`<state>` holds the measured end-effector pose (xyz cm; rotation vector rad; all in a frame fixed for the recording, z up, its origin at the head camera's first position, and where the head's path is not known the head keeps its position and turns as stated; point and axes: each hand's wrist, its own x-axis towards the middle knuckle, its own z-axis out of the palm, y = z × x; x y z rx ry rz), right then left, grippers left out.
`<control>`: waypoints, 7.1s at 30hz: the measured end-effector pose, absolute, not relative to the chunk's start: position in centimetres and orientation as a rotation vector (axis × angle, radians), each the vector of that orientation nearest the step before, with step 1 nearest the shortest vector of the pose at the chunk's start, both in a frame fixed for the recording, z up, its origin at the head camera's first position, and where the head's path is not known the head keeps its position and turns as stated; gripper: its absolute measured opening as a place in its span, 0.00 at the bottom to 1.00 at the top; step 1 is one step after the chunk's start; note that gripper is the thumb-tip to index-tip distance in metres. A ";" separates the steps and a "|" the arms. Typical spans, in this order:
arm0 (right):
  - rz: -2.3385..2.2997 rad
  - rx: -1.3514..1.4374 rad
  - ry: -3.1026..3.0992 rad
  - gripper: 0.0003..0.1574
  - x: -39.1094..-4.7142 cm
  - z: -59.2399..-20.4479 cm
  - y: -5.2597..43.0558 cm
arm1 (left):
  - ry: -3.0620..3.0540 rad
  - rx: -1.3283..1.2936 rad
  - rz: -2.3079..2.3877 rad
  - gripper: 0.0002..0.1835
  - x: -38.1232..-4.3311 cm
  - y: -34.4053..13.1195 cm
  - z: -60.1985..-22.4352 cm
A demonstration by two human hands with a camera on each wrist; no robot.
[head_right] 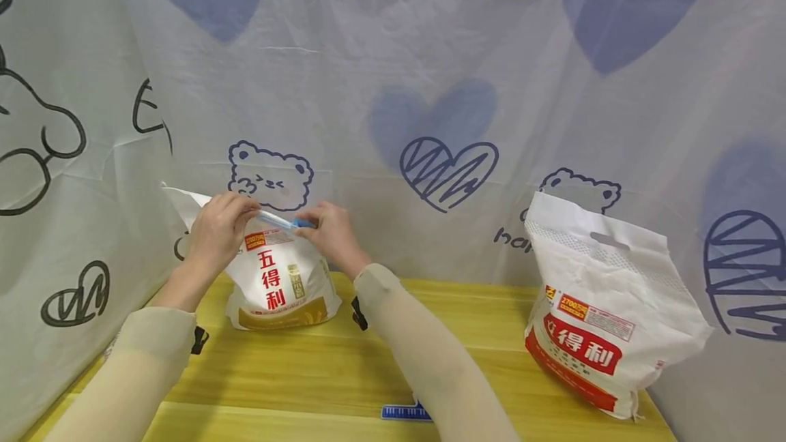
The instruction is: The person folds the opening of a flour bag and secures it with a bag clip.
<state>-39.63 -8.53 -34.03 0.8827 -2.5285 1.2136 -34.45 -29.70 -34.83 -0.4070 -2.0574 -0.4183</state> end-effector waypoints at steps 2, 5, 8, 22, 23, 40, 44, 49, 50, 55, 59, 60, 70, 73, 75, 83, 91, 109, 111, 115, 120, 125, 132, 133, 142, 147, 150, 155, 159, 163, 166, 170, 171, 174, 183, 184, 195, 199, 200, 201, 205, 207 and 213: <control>1.221 0.861 -2.533 0.18 -39.6 -34.1 -8.5 | -2.050 -0.412 -0.420 0.05 -34.5 -29.7 -34.8; 1.220 0.847 -2.532 0.20 -39.4 -34.1 -8.4 | -2.037 -0.415 -0.421 0.05 -34.4 -29.6 -34.7; 1.215 0.858 -2.520 0.22 -39.2 -34.2 -8.1 | -2.035 -0.410 -0.415 0.05 -34.4 -29.7 -34.7; 1.394 0.937 -2.342 0.28 -38.0 -35.0 -5.5 | -2.130 -0.349 -0.372 0.22 -33.4 -28.9 -35.1; 1.403 0.941 -2.323 0.28 -37.9 -35.1 -5.2 | -2.129 -0.346 -0.381 0.23 -33.3 -28.8 -35.1; 1.550 0.920 -1.995 0.28 -35.1 -35.6 -0.8 | -1.996 -0.300 -0.597 0.31 -31.5 -25.8 -36.4; 1.599 0.896 -1.924 0.26 -34.1 -35.8 0.4 | -1.971 -0.289 -0.653 0.33 -31.0 -24.5 -36.7; 1.628 0.846 -1.898 0.26 -32.6 -36.1 1.9 | -1.913 -0.295 -0.715 0.32 -30.4 -22.9 -37.4; 1.629 0.835 -1.896 0.26 -32.4 -36.3 2.2 | -1.897 -0.301 -0.725 0.32 -30.3 -22.5 -37.6; 1.651 0.789 -1.868 0.28 -32.0 -37.7 4.1 | -1.840 -0.319 -0.777 0.32 -30.1 -20.7 -38.6; 1.652 0.727 -1.867 0.28 -31.3 -38.6 5.7 | -1.824 -0.346 -0.809 0.32 -30.2 -19.1 -39.5; 1.647 0.714 -1.869 0.27 -31.2 -38.8 6.2 | -1.820 -0.356 -0.815 0.32 -30.3 -18.7 -39.8; 1.555 0.474 -1.940 0.26 -29.5 -40.5 10.4 | -1.828 -0.408 -0.841 0.32 -30.1 -14.7 -41.9; 1.539 0.402 -1.960 0.25 -28.3 -39.9 11.5 | -1.856 -0.424 -0.850 0.31 -30.0 -13.5 -42.3; 1.520 0.357 -1.977 0.24 -27.5 -39.6 12.2 | -1.868 -0.444 -0.854 0.31 -30.1 -12.8 -42.7; 1.435 0.288 -1.916 0.24 -28.0 -41.9 16.5 | -1.914 -0.518 -0.875 0.30 -30.3 -9.9 -44.1; 1.340 0.196 -1.870 0.26 -27.8 -43.7 20.5 | -1.954 -0.581 -0.859 0.31 -30.5 -6.7 -45.1; 1.130 -0.072 -1.573 0.23 -24.0 -41.5 24.4 | -2.131 -0.769 -0.861 0.32 -30.5 0.6 -45.3; 1.139 -0.121 -1.527 0.25 -23.6 -40.9 24.4 | -2.146 -0.779 -0.869 0.32 -30.5 1.6 -45.2; 1.088 -0.199 -1.443 0.29 -23.7 -40.9 25.2 | -2.187 -0.795 -0.908 0.32 -30.7 3.7 -45.0; 1.052 -0.321 -1.383 0.37 -25.1 -42.6 27.2 | -2.292 -0.776 -0.971 0.33 -30.8 6.1 -44.6; 1.019 -0.435 -1.388 0.45 -26.8 -45.1 30.0 | -2.382 -0.758 -1.090 0.35 -30.6 8.3 -44.2; 1.181 -0.435 -1.441 0.54 -27.0 -46.2 31.9 | -2.452 -0.724 -1.266 0.36 -30.6 10.8 -44.2; 1.228 -0.430 -1.446 0.56 -27.0 -46.1 32.0 | -2.465 -0.712 -1.288 0.36 -30.6 11.1 -44.3; 1.464 -0.372 -1.608 0.55 -27.0 -46.6 34.1 | -2.461 -0.689 -1.534 0.38 -30.9 13.8 -44.5; 1.472 -0.368 -1.674 0.54 -26.9 -47.0 34.9 | -2.455 -0.699 -1.605 0.41 -31.0 15.5 -43.9; 1.524 -0.362 -1.662 0.54 -26.9 -47.0 34.9 | -2.478 -0.703 -1.613 0.42 -30.9 16.1 -43.6; 1.574 -0.413 -1.684 0.49 -26.9 -47.0 35.3 | -2.485 -0.693 -1.624 0.44 -30.9 17.0 -43.3; 1.623 -0.499 -1.706 0.40 -27.1 -47.3 35.6 | -2.466 -0.689 -1.648 0.46 -31.1 17.7 -43.4; 1.637 -0.584 -1.744 0.35 -27.1 -47.5 35.9 | -2.450 -0.637 -1.707 0.47 -31.1 18.2 -43.8; 1.614 -0.636 -1.789 0.33 -26.9 -47.5 36.5 | -2.423 -0.613 -1.741 0.48 -31.1 18.7 -44.2; 1.621 -0.651 -1.827 0.33 -26.6 -47.5 37.1 | -2.393 -0.614 -1.761 0.49 -31.2 18.8 -44.6; 1.623 -0.649 -1.841 0.35 -26.5 -47.5 37.3 | -2.388 -0.615 -1.770 0.49 -31.2 18.8 -44.7; 1.608 -0.643 -1.890 0.34 -26.4 -47.5 37.7 | -2.369 -0.625 -1.772 0.48 -31.3 18.8 -44.9; 1.547 -0.623 -2.058 0.45 -27.4 -47.2 37.9 | -2.332 -0.622 -1.745 0.47 -31.2 18.0 -45.0; 1.552 -0.614 -2.069 0.45 -27.6 -47.2 37.8 | -2.320 -0.622 -1.750 0.47 -31.2 17.8 -45.1; 1.622 -0.533 -2.149 0.46 -29.3 -47.1 35.8 | -2.273 -0.547 -1.844 0.48 -31.4 15.3 -45.6; 1.662 -0.518 -2.178 0.49 -29.9 -46.9 34.7 | -2.217 -0.504 -1.939 0.48 -31.4 14.2 -45.6; 1.679 -0.504 -2.176 0.49 -30.1 -46.9 34.5 | -2.206 -0.495 -1.955 0.48 -31.4 14.0 -45.5; 1.690 -0.492 -2.179 0.48 -30.3 -46.9 34.2 | -2.188 -0.492 -1.966 0.48 -31.4 13.7 -45.5; 1.708 -0.434 -2.185 0.46 -31.0 -46.9 33.2 | -2.184 -0.466 -1.928 0.48 -31.4 12.4 -45.4; 1.728 -0.401 -2.186 0.45 -31.4 -47.0 32.6 | -2.184 -0.457 -1.905 0.48 -31.4 11.7 -45.4; 1.798 -0.322 -2.217 0.47 -32.3 -47.1 30.6 | -2.181 -0.434 -1.904 0.48 -31.4 9.3 -45.5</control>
